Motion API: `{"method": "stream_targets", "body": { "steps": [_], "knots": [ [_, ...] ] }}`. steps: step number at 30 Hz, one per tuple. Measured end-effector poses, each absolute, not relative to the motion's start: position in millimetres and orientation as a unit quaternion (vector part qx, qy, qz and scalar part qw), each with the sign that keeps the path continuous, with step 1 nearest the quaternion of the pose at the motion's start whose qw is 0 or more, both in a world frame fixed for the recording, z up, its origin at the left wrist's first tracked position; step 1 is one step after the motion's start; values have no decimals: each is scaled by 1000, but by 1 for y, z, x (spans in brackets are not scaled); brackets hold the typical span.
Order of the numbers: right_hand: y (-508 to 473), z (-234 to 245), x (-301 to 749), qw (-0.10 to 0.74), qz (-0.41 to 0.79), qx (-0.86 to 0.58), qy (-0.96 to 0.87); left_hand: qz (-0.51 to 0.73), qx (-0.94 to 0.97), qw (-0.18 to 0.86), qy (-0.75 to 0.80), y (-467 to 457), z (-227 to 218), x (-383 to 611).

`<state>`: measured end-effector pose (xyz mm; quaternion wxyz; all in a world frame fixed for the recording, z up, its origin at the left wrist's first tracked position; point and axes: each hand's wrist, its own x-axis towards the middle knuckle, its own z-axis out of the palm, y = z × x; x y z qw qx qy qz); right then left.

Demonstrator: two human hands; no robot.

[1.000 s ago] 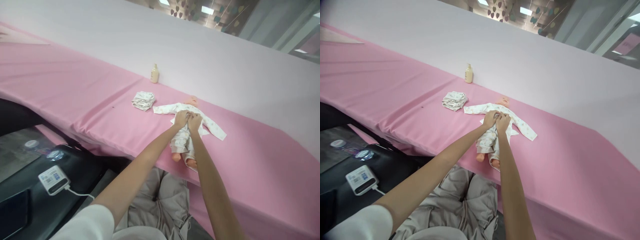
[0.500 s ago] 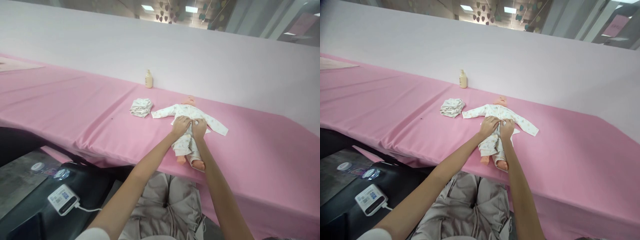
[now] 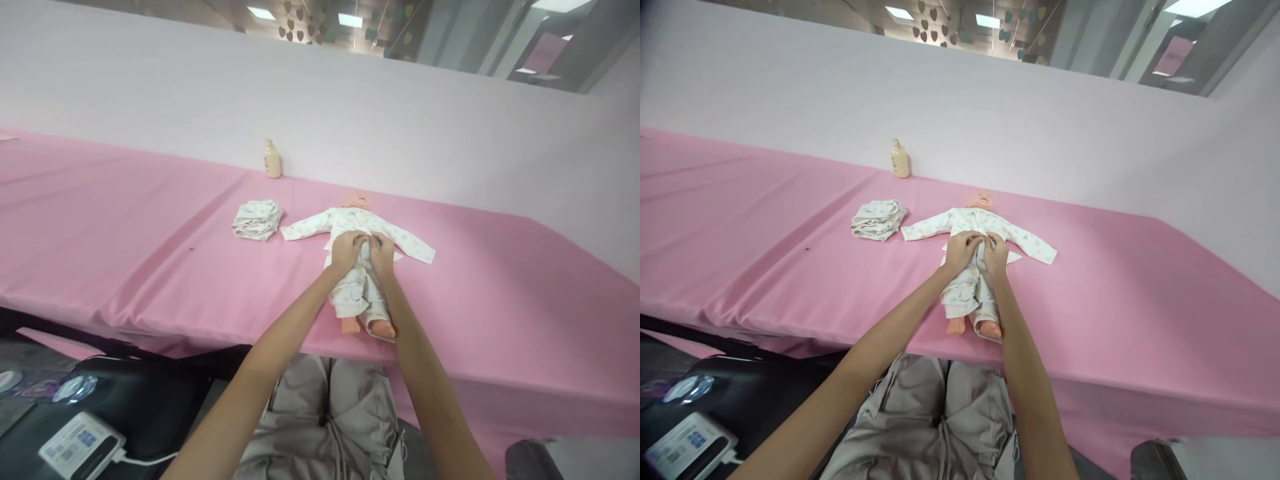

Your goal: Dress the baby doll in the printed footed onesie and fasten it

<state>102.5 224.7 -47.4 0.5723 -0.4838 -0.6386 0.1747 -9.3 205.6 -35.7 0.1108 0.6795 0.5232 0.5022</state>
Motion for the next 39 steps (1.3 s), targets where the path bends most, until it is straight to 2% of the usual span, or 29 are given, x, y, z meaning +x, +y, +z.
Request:
{"method": "stream_targets", "body": {
  "steps": [6, 10, 17, 24, 32, 39],
  "knots": [
    [224, -50, 101, 548, 155, -490, -660, 572, 595, 238, 512, 210, -42, -13],
    [216, -47, 100, 538, 135, -488, -674, 603, 563, 276, 494, 209, -43, -14],
    [209, -44, 100, 516, 104, -473, -706, 615, 564, 250, 491, 212, -51, -17],
    [218, -46, 100, 520, 147, -503, -675, 567, 585, 209, 541, 211, -49, -15],
    [225, -47, 100, 498, 156, -522, -675, 577, 585, 174, 542, 212, -52, -13],
    [224, -47, 98, 464, 140, -532, -695, 583, 567, 183, 552, 211, -51, -13]
  ]
}}
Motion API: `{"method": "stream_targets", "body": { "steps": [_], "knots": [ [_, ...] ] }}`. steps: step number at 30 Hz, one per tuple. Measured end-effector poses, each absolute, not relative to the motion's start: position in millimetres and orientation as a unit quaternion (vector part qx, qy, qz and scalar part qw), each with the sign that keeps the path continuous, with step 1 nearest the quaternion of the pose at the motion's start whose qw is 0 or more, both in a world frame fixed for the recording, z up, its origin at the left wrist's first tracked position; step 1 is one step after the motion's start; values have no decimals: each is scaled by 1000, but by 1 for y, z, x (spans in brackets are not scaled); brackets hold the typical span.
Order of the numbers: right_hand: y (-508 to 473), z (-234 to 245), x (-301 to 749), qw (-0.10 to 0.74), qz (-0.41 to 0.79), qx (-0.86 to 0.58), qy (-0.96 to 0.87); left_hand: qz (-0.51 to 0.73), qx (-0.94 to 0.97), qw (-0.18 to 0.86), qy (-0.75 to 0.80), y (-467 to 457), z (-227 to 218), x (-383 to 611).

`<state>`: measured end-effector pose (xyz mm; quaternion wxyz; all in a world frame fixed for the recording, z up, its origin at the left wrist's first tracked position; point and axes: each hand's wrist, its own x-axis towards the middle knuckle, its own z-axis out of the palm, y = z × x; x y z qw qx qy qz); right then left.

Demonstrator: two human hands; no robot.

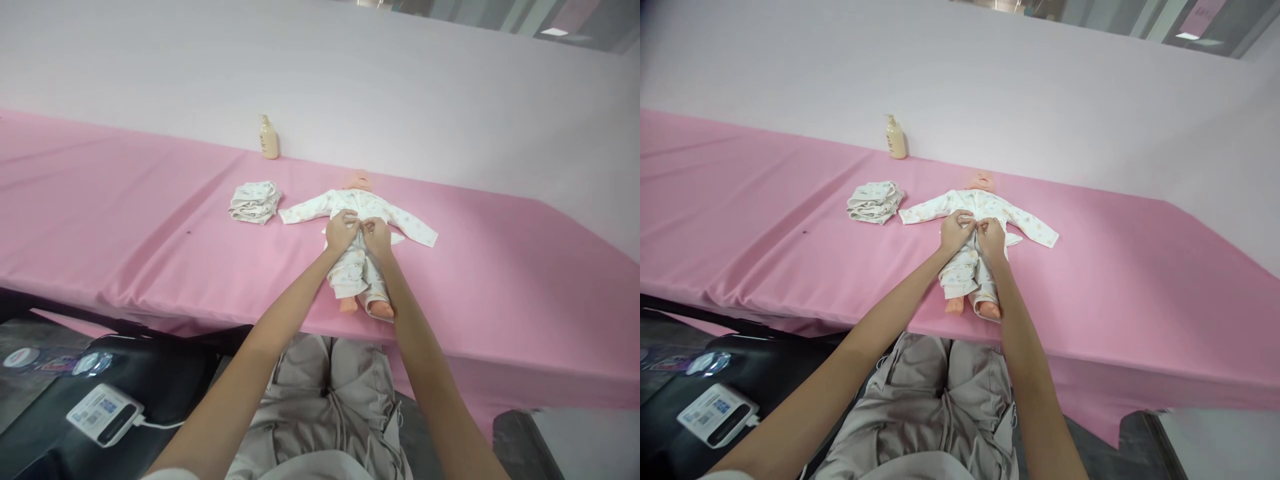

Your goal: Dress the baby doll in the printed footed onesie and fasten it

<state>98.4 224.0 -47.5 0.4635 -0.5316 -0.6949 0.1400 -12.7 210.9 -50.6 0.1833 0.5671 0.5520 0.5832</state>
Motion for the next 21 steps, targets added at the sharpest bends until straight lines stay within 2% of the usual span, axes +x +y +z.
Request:
{"method": "stream_targets", "body": {
  "steps": [12, 15, 18, 21],
  "knots": [
    [216, -43, 93, 502, 222, -549, -630, 647, 492, 291, 504, 216, -53, -14],
    [218, -45, 93, 519, 238, -547, -613, 634, 504, 264, 524, 213, -51, -13],
    [220, -46, 95, 528, 243, -544, -605, 608, 540, 191, 550, 209, -50, -12],
    [220, -46, 96, 529, 199, -543, -621, 581, 564, 154, 566, 205, -49, -11]
  ]
}}
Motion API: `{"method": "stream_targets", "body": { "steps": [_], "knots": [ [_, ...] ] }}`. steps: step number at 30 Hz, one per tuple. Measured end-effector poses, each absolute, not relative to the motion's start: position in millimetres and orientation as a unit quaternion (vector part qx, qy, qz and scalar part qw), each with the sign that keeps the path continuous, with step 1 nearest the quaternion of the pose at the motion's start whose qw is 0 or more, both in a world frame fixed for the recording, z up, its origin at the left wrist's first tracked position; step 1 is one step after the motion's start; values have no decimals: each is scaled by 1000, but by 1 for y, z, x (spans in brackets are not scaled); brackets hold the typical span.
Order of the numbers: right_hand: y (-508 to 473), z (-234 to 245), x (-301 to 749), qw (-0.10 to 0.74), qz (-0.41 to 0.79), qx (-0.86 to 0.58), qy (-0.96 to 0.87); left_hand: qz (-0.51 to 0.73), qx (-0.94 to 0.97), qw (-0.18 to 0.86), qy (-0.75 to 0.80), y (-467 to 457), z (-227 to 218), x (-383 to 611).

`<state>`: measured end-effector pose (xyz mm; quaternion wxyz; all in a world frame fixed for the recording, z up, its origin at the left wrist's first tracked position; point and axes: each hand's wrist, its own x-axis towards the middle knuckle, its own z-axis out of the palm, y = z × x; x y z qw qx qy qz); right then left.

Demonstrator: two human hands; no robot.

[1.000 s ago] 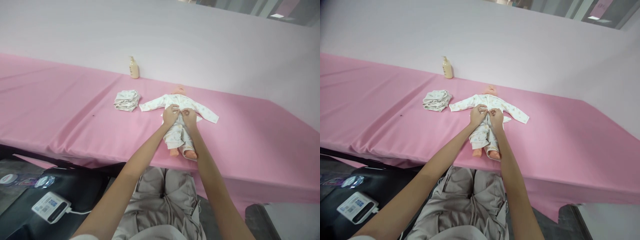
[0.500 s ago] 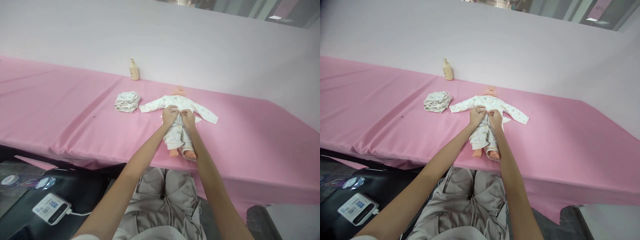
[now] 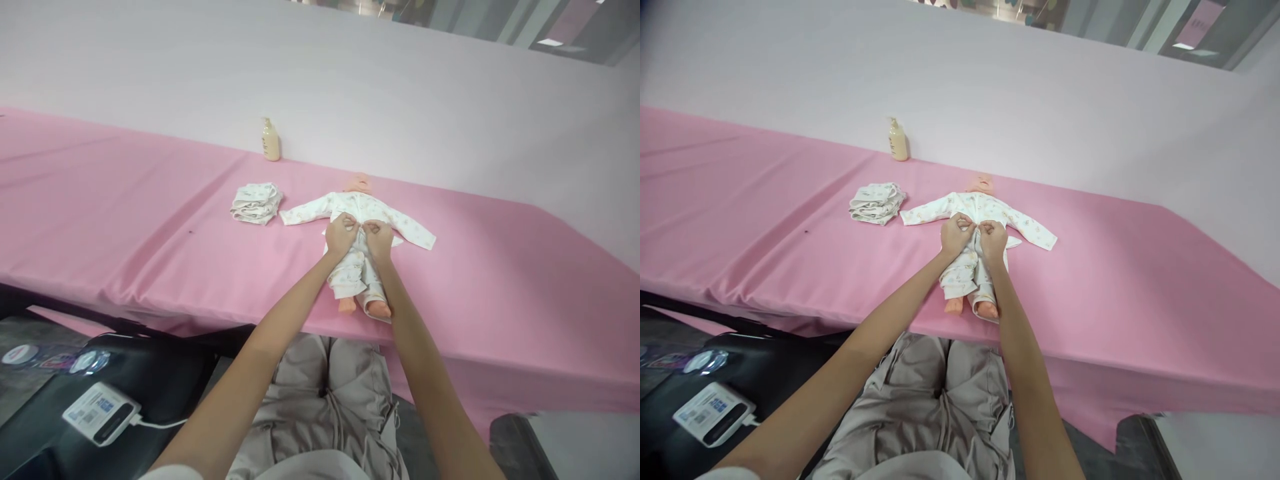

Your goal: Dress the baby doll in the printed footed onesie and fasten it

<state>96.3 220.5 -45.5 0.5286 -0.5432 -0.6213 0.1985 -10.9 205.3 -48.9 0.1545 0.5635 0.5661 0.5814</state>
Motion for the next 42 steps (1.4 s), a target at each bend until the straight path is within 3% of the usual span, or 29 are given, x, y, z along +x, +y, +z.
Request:
{"method": "stream_targets", "body": {
  "steps": [10, 16, 20, 23, 27, 35, 42],
  "knots": [
    [212, -45, 96, 449, 74, -514, -727, 549, 550, 147, 613, 201, -48, -11],
    [199, -43, 99, 354, -34, -511, -782, 466, 640, 31, 610, 190, -47, -19],
    [200, -38, 116, 376, -40, -571, -728, 347, 763, -66, 542, 185, -40, -34],
    [204, -35, 127, 404, -9, -630, -664, 311, 794, -64, 517, 186, -35, -43],
    [202, -35, 121, 434, 23, -581, -688, 330, 779, -23, 533, 190, -37, -44],
    [195, -43, 100, 306, -27, -574, -759, 376, 782, -33, 496, 187, -46, -28],
    [195, -40, 101, 304, -7, -573, -761, 418, 745, -26, 519, 183, -48, -27]
  ]
}}
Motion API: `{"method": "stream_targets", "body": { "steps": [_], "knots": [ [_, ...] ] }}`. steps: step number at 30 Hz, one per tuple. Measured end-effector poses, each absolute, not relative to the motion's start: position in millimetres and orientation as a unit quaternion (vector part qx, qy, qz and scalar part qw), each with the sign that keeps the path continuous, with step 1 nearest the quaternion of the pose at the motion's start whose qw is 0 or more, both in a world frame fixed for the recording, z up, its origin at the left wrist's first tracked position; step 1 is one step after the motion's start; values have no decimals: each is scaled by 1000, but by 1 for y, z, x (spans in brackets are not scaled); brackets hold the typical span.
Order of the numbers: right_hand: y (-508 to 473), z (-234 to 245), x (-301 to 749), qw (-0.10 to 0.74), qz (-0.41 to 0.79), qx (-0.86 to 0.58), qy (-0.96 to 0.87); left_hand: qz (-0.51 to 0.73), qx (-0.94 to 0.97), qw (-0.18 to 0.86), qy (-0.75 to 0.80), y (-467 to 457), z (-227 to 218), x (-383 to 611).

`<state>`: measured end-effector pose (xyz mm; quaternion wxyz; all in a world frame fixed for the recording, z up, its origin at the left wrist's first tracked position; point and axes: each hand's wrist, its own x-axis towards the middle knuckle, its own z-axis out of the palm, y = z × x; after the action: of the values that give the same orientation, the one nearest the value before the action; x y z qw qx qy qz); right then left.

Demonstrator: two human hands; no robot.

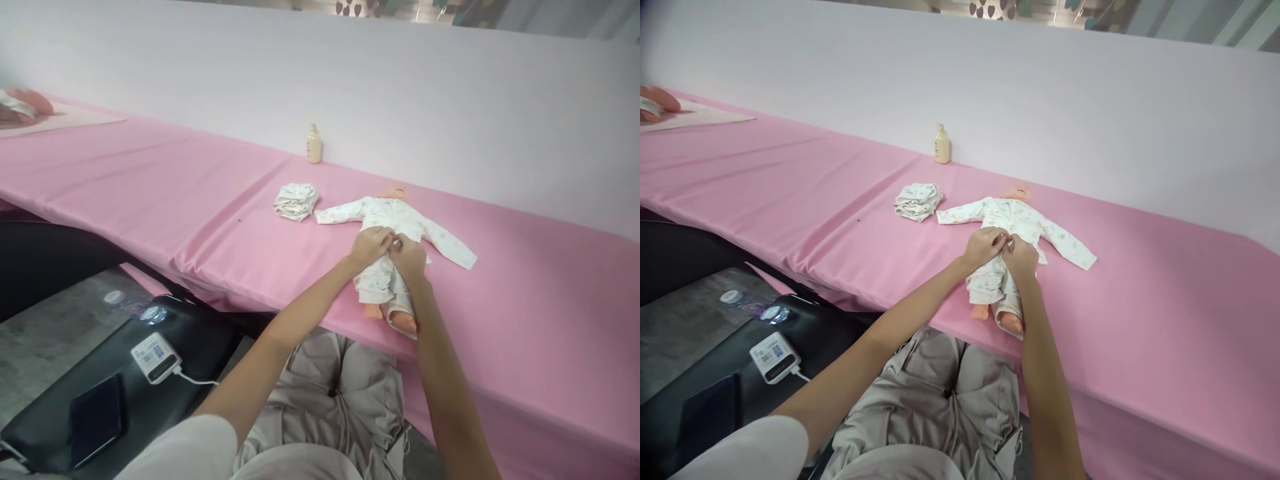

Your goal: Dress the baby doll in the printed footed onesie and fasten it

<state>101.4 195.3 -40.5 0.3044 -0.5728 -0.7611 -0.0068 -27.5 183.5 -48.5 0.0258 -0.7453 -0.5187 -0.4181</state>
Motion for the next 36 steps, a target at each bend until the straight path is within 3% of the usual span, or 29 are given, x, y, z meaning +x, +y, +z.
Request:
{"method": "stream_targets", "body": {
  "steps": [9, 15, 20, 25, 31, 36],
  "knots": [
    [194, -42, 101, 334, 1, -565, -754, -352, -720, 101, -590, 172, -65, -90],
    [194, -42, 101, 336, 17, -572, -748, -324, -449, 194, -810, 142, -57, -226],
    [194, -43, 99, 328, 9, -580, -745, -211, -341, 114, -909, 111, -70, -301],
    [194, -43, 99, 334, 9, -583, -741, -145, -465, 34, -873, 115, -80, -251],
    [194, -42, 98, 330, 5, -582, -744, -192, -705, -56, -680, 116, -79, -123],
    [194, -41, 96, 321, 4, -585, -745, -310, -798, 1, -517, 149, -63, -61]
  ]
}}
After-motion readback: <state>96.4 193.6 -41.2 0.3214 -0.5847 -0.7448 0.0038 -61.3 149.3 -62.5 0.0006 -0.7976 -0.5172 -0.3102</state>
